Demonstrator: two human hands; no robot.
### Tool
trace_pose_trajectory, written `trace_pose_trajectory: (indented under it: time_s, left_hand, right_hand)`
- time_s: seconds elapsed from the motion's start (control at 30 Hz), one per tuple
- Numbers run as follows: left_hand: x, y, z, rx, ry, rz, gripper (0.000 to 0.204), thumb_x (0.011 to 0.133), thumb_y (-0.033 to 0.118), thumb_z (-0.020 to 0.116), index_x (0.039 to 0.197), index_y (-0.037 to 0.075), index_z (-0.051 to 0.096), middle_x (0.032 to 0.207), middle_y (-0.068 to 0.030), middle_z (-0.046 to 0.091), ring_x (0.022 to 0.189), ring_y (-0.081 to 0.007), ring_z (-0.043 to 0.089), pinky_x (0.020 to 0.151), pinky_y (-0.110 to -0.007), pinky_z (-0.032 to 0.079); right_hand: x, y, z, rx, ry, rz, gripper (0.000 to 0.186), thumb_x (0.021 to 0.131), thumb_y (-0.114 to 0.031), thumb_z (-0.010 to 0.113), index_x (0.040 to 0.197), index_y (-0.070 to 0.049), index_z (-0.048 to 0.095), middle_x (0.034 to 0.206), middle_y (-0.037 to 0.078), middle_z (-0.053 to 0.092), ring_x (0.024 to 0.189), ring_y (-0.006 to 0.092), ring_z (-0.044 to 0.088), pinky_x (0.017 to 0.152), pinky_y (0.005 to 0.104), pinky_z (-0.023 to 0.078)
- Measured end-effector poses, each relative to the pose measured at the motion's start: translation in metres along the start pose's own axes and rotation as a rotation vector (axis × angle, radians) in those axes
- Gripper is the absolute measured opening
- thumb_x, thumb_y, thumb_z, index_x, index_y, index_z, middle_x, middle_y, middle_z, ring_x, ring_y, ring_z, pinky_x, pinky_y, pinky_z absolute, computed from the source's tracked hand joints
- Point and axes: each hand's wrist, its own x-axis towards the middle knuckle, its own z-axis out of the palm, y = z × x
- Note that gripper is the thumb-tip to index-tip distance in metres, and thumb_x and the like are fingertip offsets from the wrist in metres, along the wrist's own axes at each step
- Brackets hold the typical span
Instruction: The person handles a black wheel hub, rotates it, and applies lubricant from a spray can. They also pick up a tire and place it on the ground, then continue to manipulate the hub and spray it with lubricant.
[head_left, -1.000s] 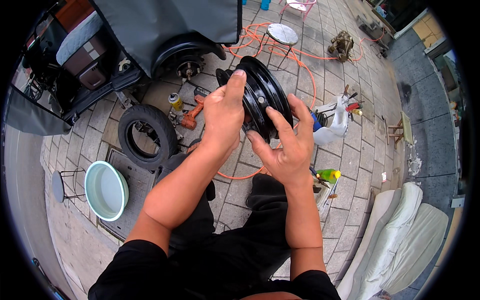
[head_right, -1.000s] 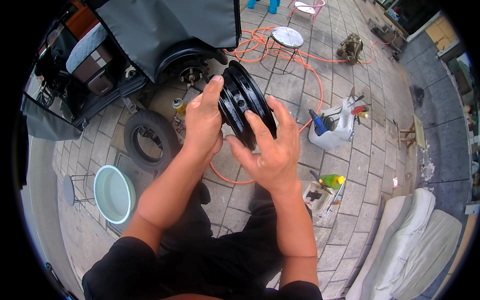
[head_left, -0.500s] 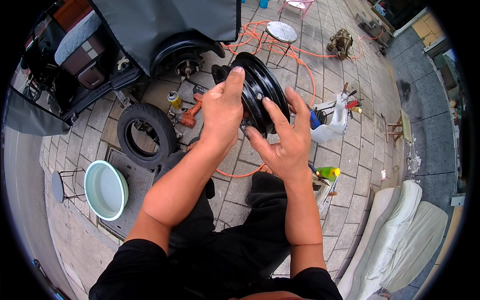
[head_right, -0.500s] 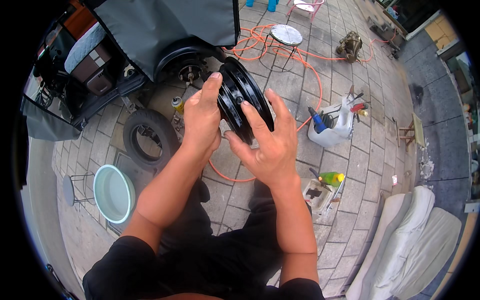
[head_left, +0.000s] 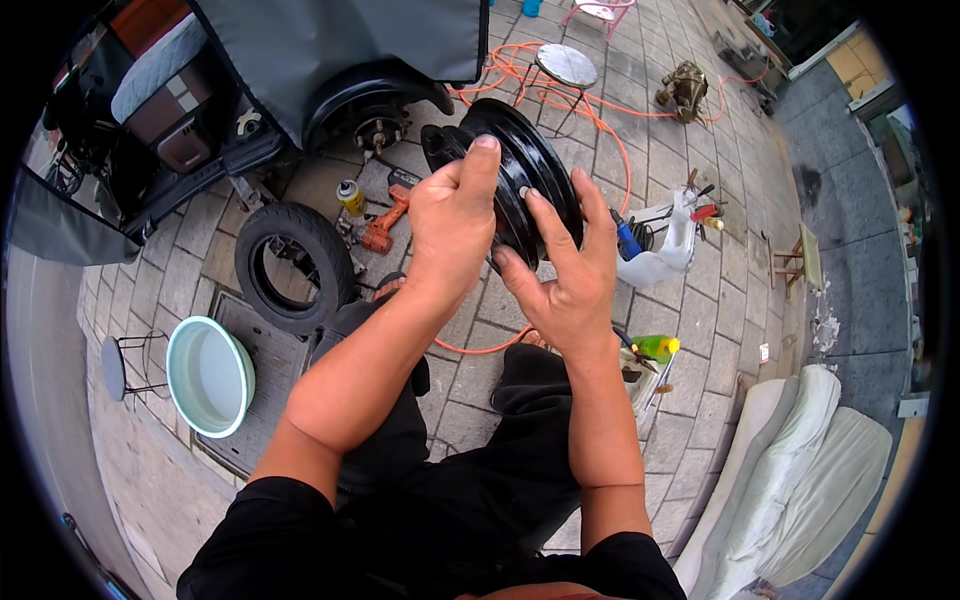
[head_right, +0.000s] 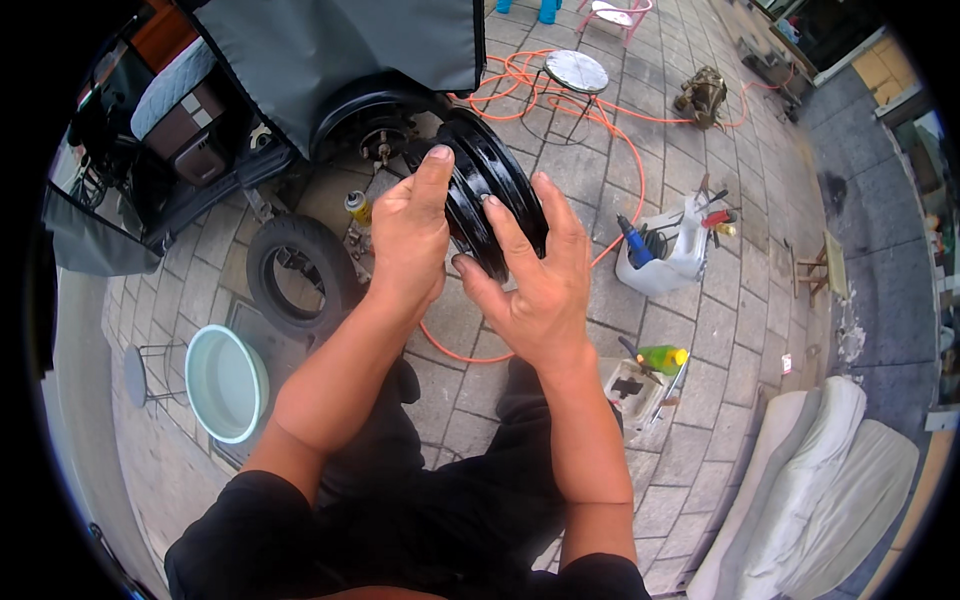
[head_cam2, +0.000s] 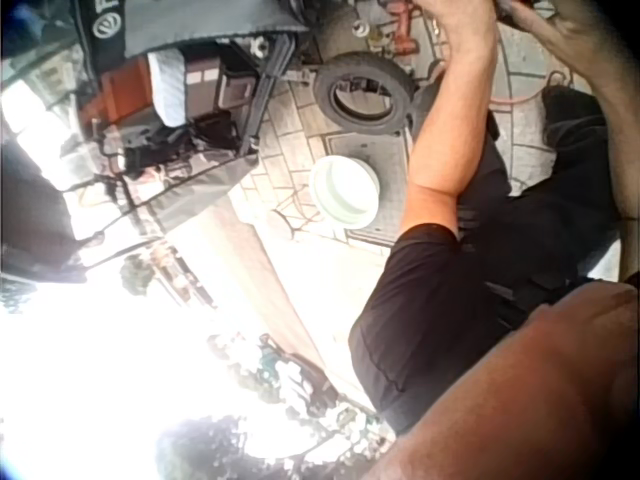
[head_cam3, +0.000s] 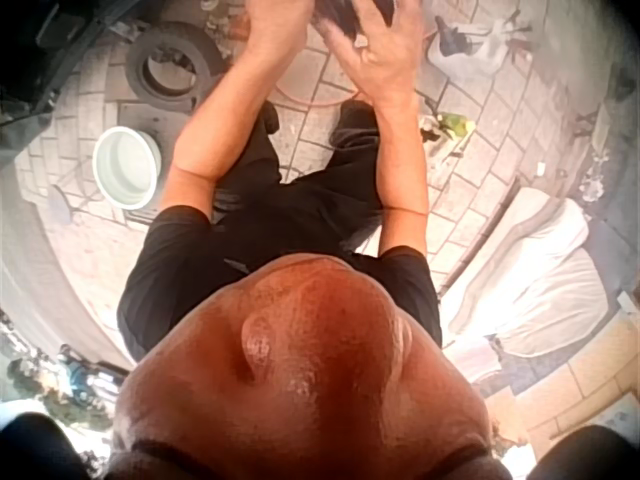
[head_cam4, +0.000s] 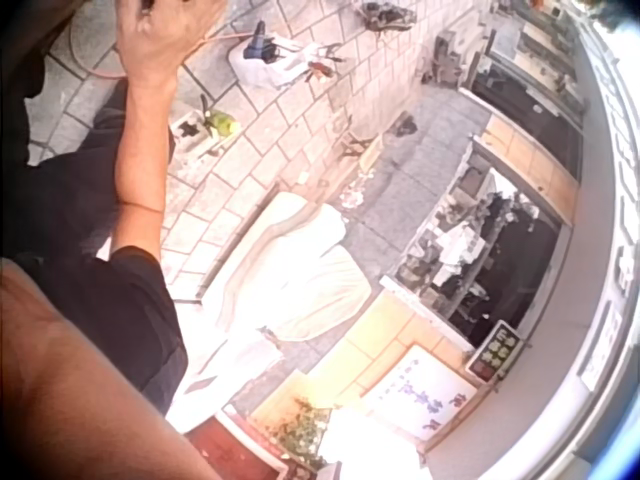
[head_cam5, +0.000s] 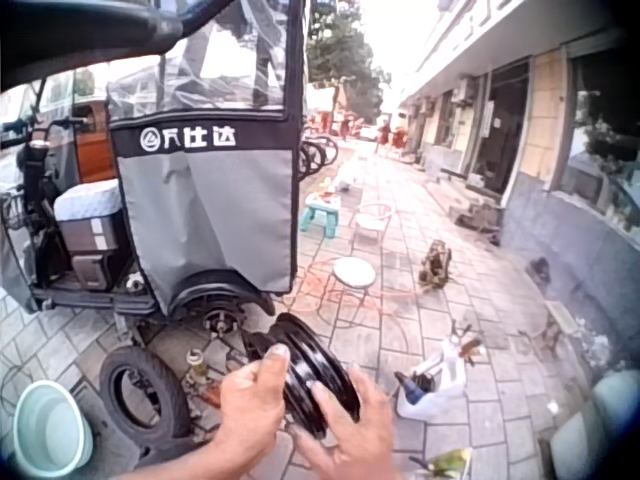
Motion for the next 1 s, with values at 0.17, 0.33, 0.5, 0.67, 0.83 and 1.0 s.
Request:
trace_pose_trajectory:
  time_s: [0.17,0.33,0.5,0.67,0.83,1.0]
  left_hand:
    - [-0.003,0.003,0.001,0.008,-0.034,0.006,0.041,0.111,0.034,0.060,0.108,-0.005,0.074,0.099,-0.0106,0.078,0.084,-0.0149,0.075,0.075,-0.029,0.061]
    - [-0.003,0.002,-0.002,0.008,-0.044,0.010,0.041,0.112,0.033,0.058,0.110,-0.005,0.073,0.099,-0.0109,0.078,0.084,-0.0156,0.075,0.076,-0.029,0.061]
    - [-0.002,-0.003,-0.003,0.021,0.000,0.062,0.044,0.110,0.038,0.064,0.085,0.002,0.071,0.079,0.0036,0.065,0.069,-0.0020,0.053,0.059,-0.023,0.044]
    - [-0.003,0.000,0.001,-0.009,0.019,0.112,0.046,0.110,0.039,0.064,0.084,0.002,0.071,0.078,0.0039,0.065,0.069,-0.0021,0.053,0.059,-0.023,0.044]
    - [-0.003,0.006,0.004,-0.014,-0.006,0.085,0.046,0.110,0.039,0.063,0.089,0.000,0.072,0.083,-0.0003,0.071,0.072,-0.0042,0.060,0.063,-0.023,0.049]
    - [-0.004,0.010,0.003,-0.051,-0.071,-0.035,0.045,0.111,0.038,0.059,0.110,-0.005,0.073,0.101,-0.0116,0.078,0.084,-0.0165,0.075,0.078,-0.030,0.060]
  right_hand:
    - [0.003,-0.002,0.001,-0.016,-0.034,0.000,0.070,0.080,-0.027,0.090,0.145,-0.011,0.067,0.159,0.029,0.045,0.140,0.0459,0.050,0.114,0.0518,0.042]
    - [0.004,-0.001,0.005,0.040,-0.041,0.017,0.074,0.076,-0.028,0.091,0.145,-0.014,0.067,0.159,0.029,0.044,0.139,0.0480,0.049,0.112,0.0549,0.041]
    - [0.006,-0.003,0.005,0.015,-0.050,0.017,0.073,0.074,-0.026,0.092,0.142,-0.014,0.069,0.158,0.028,0.045,0.137,0.0466,0.051,0.111,0.0544,0.042]
    - [0.001,0.005,0.007,0.017,0.063,-0.041,0.073,0.069,-0.022,0.096,0.137,-0.011,0.071,0.152,0.026,0.053,0.133,0.0433,0.056,0.109,0.0511,0.046]
    - [-0.006,0.003,0.009,0.107,0.089,0.008,0.070,0.070,-0.017,0.098,0.133,-0.005,0.072,0.151,0.026,0.055,0.136,0.0425,0.057,0.112,0.0482,0.047]
    - [-0.005,-0.001,0.005,0.071,0.056,0.025,0.068,0.074,-0.021,0.095,0.135,-0.005,0.071,0.150,0.028,0.054,0.134,0.0428,0.057,0.112,0.0487,0.047]
